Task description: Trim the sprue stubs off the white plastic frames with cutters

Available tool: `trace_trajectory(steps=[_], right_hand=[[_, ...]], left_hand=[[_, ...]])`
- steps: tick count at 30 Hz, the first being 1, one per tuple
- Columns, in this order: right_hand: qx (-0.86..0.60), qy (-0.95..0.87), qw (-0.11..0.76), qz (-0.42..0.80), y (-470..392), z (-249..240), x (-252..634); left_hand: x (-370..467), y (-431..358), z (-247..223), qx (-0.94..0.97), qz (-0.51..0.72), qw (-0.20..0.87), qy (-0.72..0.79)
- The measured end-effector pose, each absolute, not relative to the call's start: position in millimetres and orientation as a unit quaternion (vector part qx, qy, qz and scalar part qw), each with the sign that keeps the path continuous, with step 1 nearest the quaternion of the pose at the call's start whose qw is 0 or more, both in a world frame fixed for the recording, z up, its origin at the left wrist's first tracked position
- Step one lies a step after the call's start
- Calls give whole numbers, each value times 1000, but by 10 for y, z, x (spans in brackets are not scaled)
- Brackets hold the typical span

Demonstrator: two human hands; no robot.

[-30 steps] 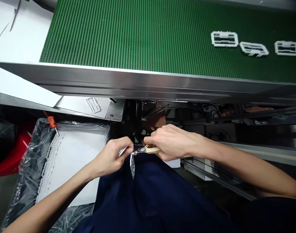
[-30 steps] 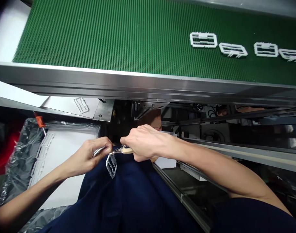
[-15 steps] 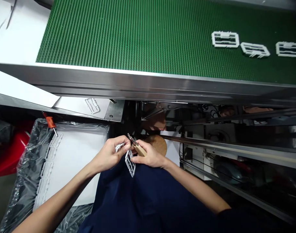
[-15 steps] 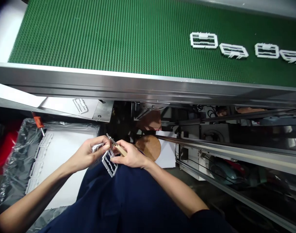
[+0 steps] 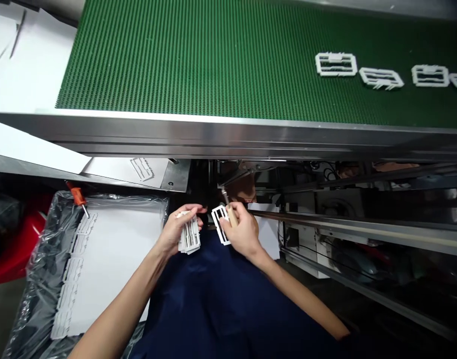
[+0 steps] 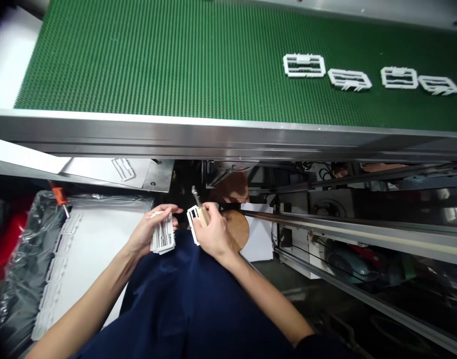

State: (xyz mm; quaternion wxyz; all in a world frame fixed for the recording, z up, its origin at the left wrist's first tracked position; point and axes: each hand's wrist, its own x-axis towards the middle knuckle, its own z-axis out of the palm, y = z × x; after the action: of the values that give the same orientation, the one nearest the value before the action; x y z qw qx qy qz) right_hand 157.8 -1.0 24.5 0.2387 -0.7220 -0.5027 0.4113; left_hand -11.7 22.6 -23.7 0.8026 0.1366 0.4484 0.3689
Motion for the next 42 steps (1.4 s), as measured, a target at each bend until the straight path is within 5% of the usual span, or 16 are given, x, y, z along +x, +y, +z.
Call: trace_trajectory(steps=[4,14,21,42], right_hand=[[-683,-592,157,399,42,222,1304],[-527,-486,204,666,160,177,1421],[-587,-435,292,617,255,227,1427],[-586,-441,303,609,246,299,1384]], left_hand=[[66,196,-204,136,395,775,475],[-25,38,-352,-23,384,830,403],[-136,64,-322,-51,415,830,369],[-190,110,-210,-14,463,835,296]])
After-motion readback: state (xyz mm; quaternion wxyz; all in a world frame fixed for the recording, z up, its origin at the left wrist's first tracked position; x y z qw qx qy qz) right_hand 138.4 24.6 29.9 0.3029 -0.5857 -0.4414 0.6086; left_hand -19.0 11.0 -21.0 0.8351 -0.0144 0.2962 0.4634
